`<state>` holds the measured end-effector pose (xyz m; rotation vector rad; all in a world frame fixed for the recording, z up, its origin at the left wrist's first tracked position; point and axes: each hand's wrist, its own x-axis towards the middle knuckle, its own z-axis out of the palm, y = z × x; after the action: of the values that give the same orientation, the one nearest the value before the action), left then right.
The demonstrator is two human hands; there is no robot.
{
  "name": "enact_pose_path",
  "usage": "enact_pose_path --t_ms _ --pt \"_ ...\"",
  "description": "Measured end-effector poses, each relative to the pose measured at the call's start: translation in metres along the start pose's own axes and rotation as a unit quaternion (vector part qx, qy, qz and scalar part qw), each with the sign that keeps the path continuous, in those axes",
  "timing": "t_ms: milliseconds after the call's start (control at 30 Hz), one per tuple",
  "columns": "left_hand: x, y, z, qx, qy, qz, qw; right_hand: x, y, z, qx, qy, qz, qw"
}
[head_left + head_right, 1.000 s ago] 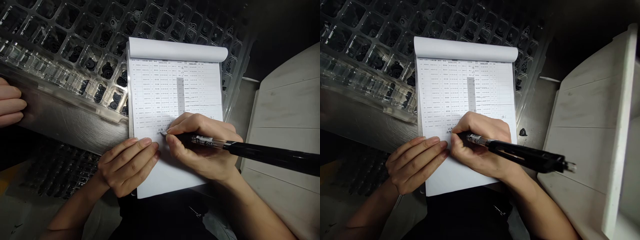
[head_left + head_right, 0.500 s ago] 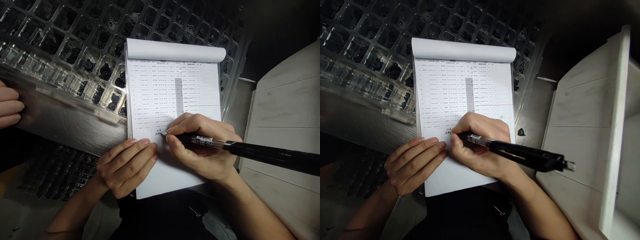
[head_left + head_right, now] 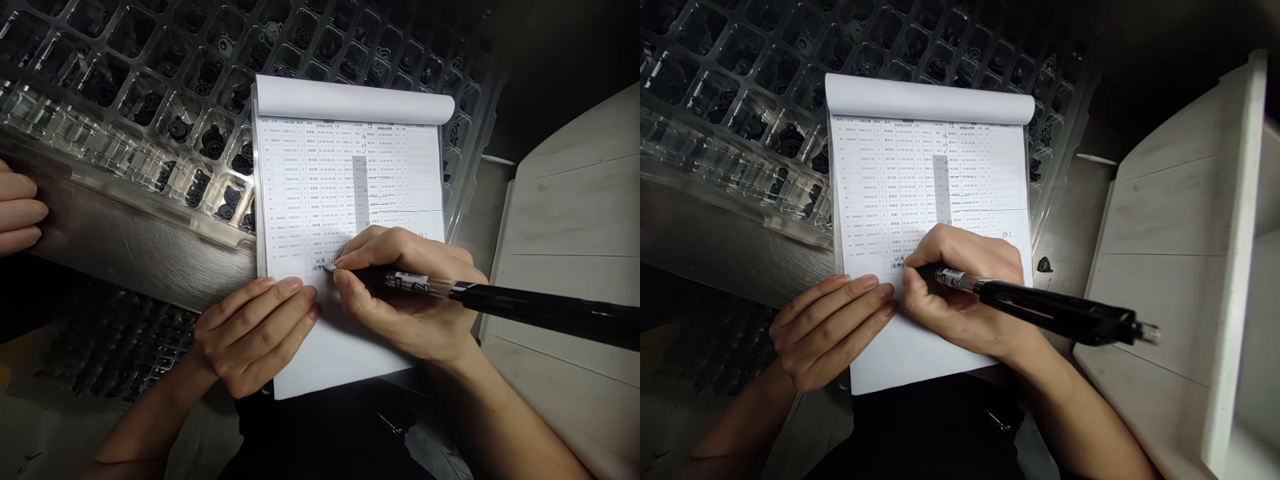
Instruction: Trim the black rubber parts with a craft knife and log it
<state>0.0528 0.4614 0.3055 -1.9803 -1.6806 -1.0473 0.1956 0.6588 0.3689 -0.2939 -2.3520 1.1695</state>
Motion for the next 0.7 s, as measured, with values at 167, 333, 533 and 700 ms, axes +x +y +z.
enact_pose_path --t_ms 167,333,533,700 --pt "0.0004 0.0 0.0001 0.008 -0.002 -0.005 1.0 0.001 -0.0003 0.0003 0.003 0.0 -0.003 1.0" --pt "-0.0006 0.0003 0.0 0.012 -0.001 -0.005 1.0 0.0003 -0.0009 -0.0007 0.006 0.002 0.008 1.0" --pt "-0.0017 -0.0005 0.0005 0.005 0.008 0.004 1.0 -0.0007 -0.0006 -0.0002 -0.003 -0.001 0.004 1.0" --pt "-0.0006 -0.0018 -0.0002 0.004 -0.002 0.008 1.0 -0.0009 0.0001 0.0004 -0.01 0.0 -0.004 1.0"
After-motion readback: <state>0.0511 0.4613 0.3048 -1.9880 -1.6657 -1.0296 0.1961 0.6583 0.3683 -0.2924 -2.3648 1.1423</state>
